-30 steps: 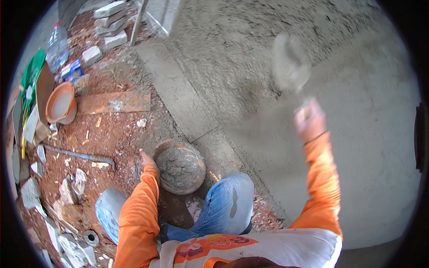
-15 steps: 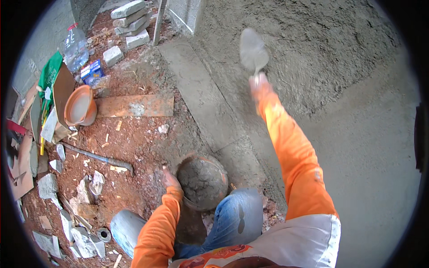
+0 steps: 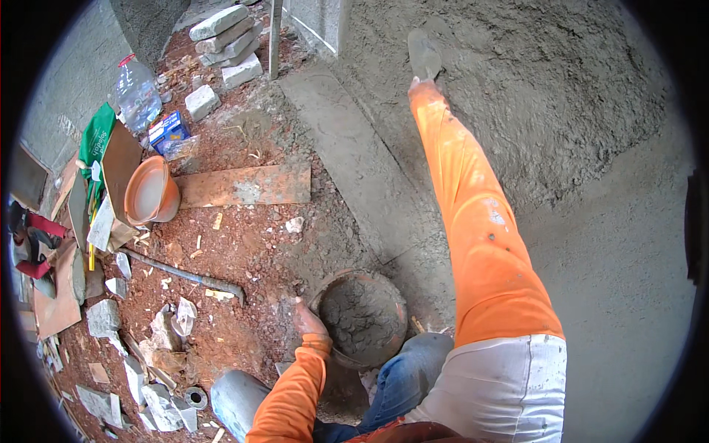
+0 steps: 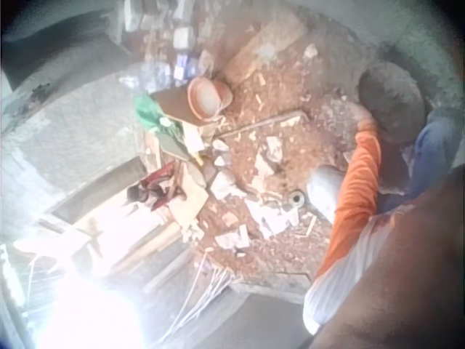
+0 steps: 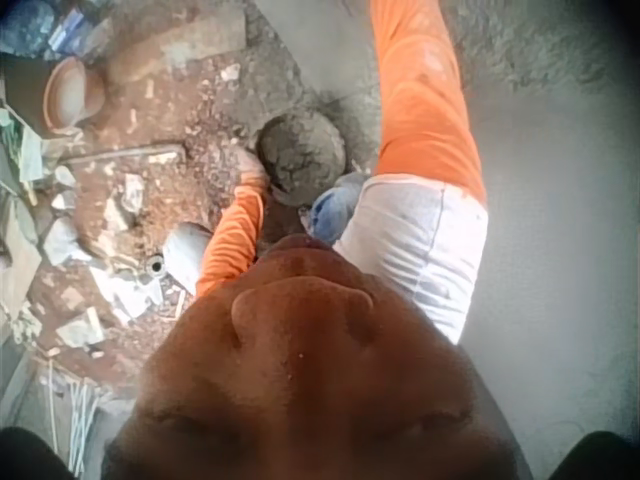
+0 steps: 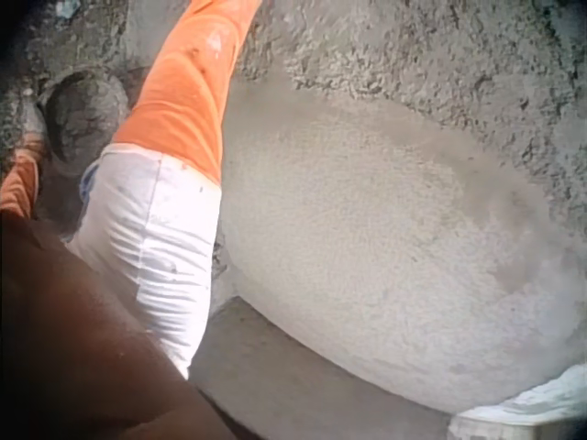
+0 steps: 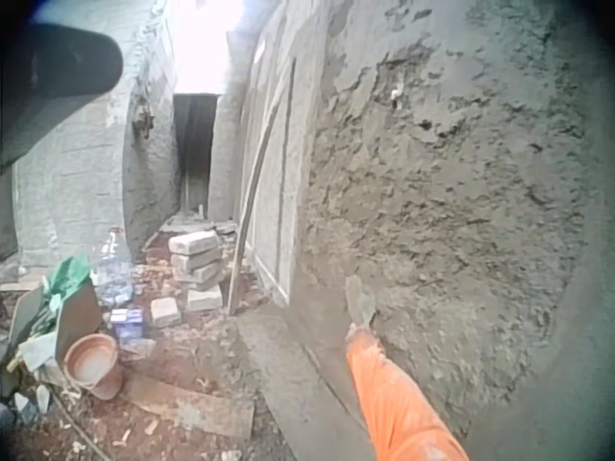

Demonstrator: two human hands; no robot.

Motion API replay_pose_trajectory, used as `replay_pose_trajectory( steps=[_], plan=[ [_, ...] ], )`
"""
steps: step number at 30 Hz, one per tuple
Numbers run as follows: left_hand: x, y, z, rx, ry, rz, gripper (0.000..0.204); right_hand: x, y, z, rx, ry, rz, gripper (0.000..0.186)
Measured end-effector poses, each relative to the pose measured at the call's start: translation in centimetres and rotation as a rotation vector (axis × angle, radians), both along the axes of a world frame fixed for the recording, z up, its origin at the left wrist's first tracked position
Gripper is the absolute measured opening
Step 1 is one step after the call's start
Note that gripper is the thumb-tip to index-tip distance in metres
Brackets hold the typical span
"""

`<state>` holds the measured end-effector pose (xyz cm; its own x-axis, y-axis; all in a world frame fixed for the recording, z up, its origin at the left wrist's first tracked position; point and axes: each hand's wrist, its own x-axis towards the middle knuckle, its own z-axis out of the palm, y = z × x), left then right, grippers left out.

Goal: The person scoops mortar from a bucket with a trowel and applies it onto the wall.

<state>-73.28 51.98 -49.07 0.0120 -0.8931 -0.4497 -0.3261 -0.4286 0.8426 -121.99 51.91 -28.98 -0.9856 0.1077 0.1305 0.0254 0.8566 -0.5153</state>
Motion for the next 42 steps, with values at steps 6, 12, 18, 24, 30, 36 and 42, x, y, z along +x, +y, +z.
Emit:
replay_pose_trajectory(
  steps=[6, 12, 18, 24, 30, 36, 42],
  plan=[
    [-2.0, 0.8, 0.9, 0.024, 0.116, -0.138, 0.057, -0.4, 6.1, -6.7, 0.235, -0.047, -0.093, 0.042],
    [0.2, 0.0, 0.7, 0.055, -0.007, -0.242, 0.059, 11.8, 8.1, -11.2, 0.317, -0.131, 0.035, 0.032],
    [-1.8, 3.0, 4.8, -0.024, -0.053, -0.281, 0.058, 10.8, 10.2, -10.5, 0.467, 0.009, -0.062, 0.023],
    [-0.2, 1.5, 3.8, -0.150, -0.110, -0.248, 0.056, 5.9, 9.5, 0.0, 0.157, 0.026, -0.043, 0.021],
    [-1.3, 0.3, 1.0, -0.070, -0.077, -0.273, 0.062, 1.1, 19.9, 8.7, 0.366, 0.096, 0.236, 0.033],
    [1.0, -1.2, 1.4, 0.004, -0.135, -0.243, 0.061, 12.1, 22.3, 11.9, -0.297, -0.134, 0.148, 0.034],
    [1.4, -1.8, -0.4, -0.061, -0.107, -0.179, 0.062, 19.7, 27.1, 7.2, 0.045, 0.494, 0.121, 0.031]
  ],
)
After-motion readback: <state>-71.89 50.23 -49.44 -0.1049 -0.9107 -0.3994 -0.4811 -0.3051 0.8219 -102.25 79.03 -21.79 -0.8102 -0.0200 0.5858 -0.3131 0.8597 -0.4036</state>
